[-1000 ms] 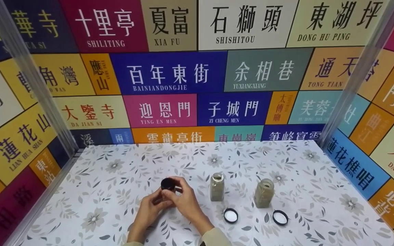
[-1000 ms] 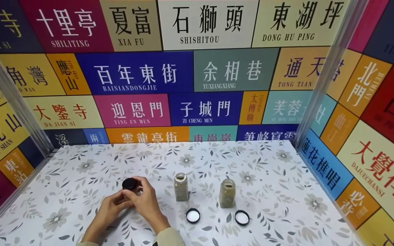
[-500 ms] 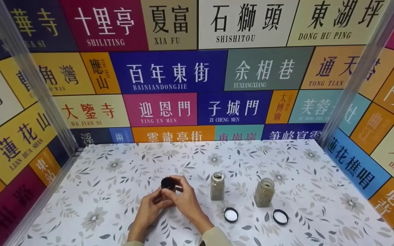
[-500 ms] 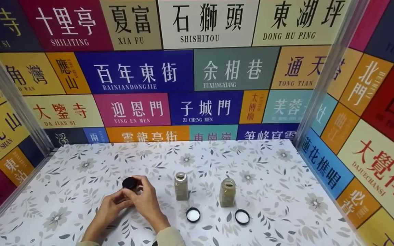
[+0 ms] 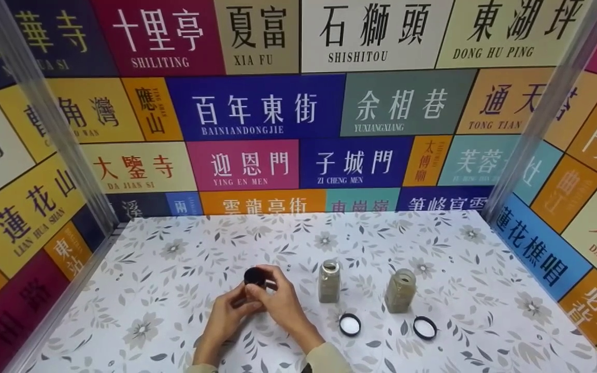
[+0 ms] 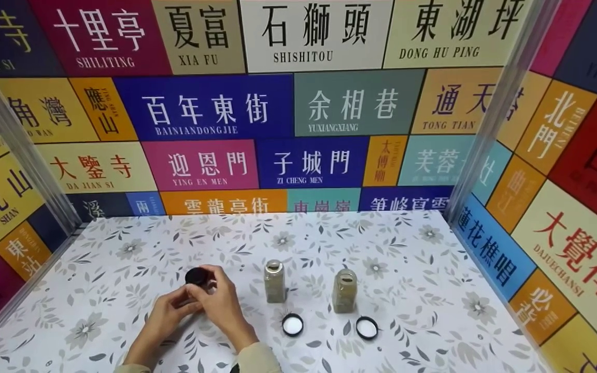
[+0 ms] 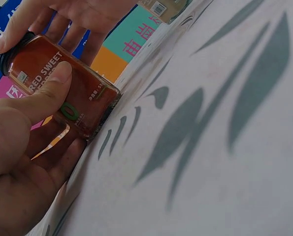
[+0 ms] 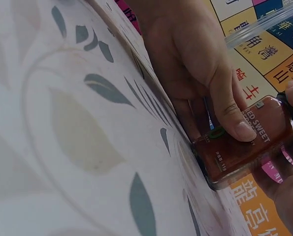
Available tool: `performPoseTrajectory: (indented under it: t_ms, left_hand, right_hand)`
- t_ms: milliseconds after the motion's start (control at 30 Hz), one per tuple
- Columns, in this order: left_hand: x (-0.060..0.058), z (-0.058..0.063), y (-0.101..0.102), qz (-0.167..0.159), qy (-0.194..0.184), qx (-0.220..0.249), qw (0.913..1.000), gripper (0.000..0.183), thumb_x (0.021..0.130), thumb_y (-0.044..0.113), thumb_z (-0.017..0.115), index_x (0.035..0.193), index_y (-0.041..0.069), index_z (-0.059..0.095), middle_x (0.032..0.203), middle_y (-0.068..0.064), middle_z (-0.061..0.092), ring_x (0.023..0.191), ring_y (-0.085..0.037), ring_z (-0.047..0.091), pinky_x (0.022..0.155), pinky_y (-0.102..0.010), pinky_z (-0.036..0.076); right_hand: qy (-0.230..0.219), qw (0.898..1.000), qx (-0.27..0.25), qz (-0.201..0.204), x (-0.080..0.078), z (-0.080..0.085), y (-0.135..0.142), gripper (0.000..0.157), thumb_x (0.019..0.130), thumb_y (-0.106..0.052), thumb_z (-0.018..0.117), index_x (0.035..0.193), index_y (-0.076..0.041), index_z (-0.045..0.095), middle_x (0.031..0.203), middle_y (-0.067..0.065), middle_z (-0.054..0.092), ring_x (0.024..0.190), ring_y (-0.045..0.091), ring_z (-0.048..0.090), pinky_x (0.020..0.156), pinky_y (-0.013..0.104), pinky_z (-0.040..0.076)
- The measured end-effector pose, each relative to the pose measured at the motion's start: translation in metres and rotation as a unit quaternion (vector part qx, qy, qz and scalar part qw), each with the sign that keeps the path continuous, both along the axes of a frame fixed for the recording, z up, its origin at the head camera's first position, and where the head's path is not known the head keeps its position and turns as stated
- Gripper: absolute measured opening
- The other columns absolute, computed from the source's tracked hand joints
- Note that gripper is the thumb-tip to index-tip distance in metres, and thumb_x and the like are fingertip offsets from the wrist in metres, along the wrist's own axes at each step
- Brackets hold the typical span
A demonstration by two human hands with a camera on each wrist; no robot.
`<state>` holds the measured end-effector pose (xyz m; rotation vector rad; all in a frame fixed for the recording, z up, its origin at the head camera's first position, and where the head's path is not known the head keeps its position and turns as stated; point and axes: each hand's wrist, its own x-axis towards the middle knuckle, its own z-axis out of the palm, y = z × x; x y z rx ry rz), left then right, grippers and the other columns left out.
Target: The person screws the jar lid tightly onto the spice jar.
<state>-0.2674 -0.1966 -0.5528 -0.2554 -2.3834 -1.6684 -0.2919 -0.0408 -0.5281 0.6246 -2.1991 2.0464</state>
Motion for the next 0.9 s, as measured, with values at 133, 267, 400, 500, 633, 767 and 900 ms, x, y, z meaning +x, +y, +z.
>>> performPoseTrajectory:
  t_ms: [133,267,400,500,633,767,900]
  left_hand:
    - [-0.0003,-0.0001,-0.0014,0.001,-0.001,-0.007,1.0000,0.060,0.083,0.016,0.079,0.136,-0.002,0.058,0.128,-0.023,0.066,0.113,-0.034,0.069,0.095,-0.024,0.057]
    - [0.0005,0.0005,-0.0023,0.003,-0.008,-0.001,1.0000,0.059,0.084,0.017,0.079,0.137,0.002,0.059,0.131,-0.020,0.066,0.116,-0.033,0.068,0.097,-0.026,0.057]
    - [0.0007,0.0007,-0.0021,0.003,-0.013,-0.003,0.9999,0.059,0.084,0.018,0.079,0.138,0.003,0.058,0.131,-0.020,0.065,0.116,-0.033,0.068,0.097,-0.025,0.057]
    - [0.0003,0.0005,-0.0019,-0.003,-0.011,0.000,0.9999,0.060,0.084,0.018,0.079,0.137,0.000,0.058,0.130,-0.022,0.066,0.116,-0.034,0.068,0.096,-0.026,0.057]
    - [-0.0003,-0.0001,-0.0016,-0.005,-0.004,0.009,0.9999,0.060,0.084,0.016,0.079,0.136,-0.004,0.058,0.127,-0.023,0.067,0.116,-0.035,0.067,0.096,-0.026,0.057]
    - [-0.0004,0.0000,-0.0016,-0.002,0.002,-0.001,1.0000,0.059,0.084,0.017,0.079,0.135,-0.002,0.059,0.128,-0.023,0.066,0.115,-0.035,0.068,0.096,-0.030,0.058]
    - [-0.0003,-0.0006,-0.0019,0.000,0.004,-0.011,0.9999,0.059,0.083,0.018,0.079,0.136,-0.001,0.059,0.128,-0.022,0.067,0.114,-0.035,0.068,0.097,-0.031,0.058]
  right_hand:
    - [-0.008,1.000,-0.002,0.000,-0.0006,-0.0001,-0.0011,0.045,0.091,-0.018,0.073,0.133,-0.009,0.057,0.133,0.014,0.062,0.120,0.034,0.061,0.106,0.047,0.052]
    - [0.004,1.000,0.004,0.009,-0.0007,-0.0003,-0.0012,0.044,0.095,-0.017,0.067,0.137,-0.009,0.056,0.137,0.014,0.061,0.121,0.033,0.061,0.107,0.046,0.051]
    - [0.014,1.000,0.005,0.012,-0.0011,-0.0002,-0.0002,0.042,0.097,-0.019,0.066,0.136,-0.009,0.057,0.135,0.013,0.062,0.120,0.031,0.061,0.106,0.045,0.052]
    - [0.010,1.000,-0.003,0.008,-0.0020,0.0003,-0.0001,0.041,0.094,-0.020,0.070,0.131,-0.008,0.058,0.132,0.013,0.063,0.119,0.030,0.062,0.106,0.044,0.052]
    - [0.003,1.000,-0.008,0.012,-0.0018,0.0009,0.0003,0.043,0.092,-0.021,0.072,0.130,-0.008,0.057,0.131,0.012,0.063,0.119,0.029,0.062,0.106,0.043,0.051]
    - [0.009,1.000,0.000,0.019,-0.0001,0.0017,0.0018,0.046,0.096,-0.021,0.067,0.138,-0.007,0.054,0.134,0.013,0.062,0.122,0.031,0.060,0.108,0.045,0.050]
    - [0.018,1.000,-0.001,0.024,0.0009,0.0025,0.0022,0.044,0.098,-0.019,0.064,0.138,-0.004,0.054,0.135,0.015,0.061,0.121,0.032,0.060,0.107,0.049,0.050]
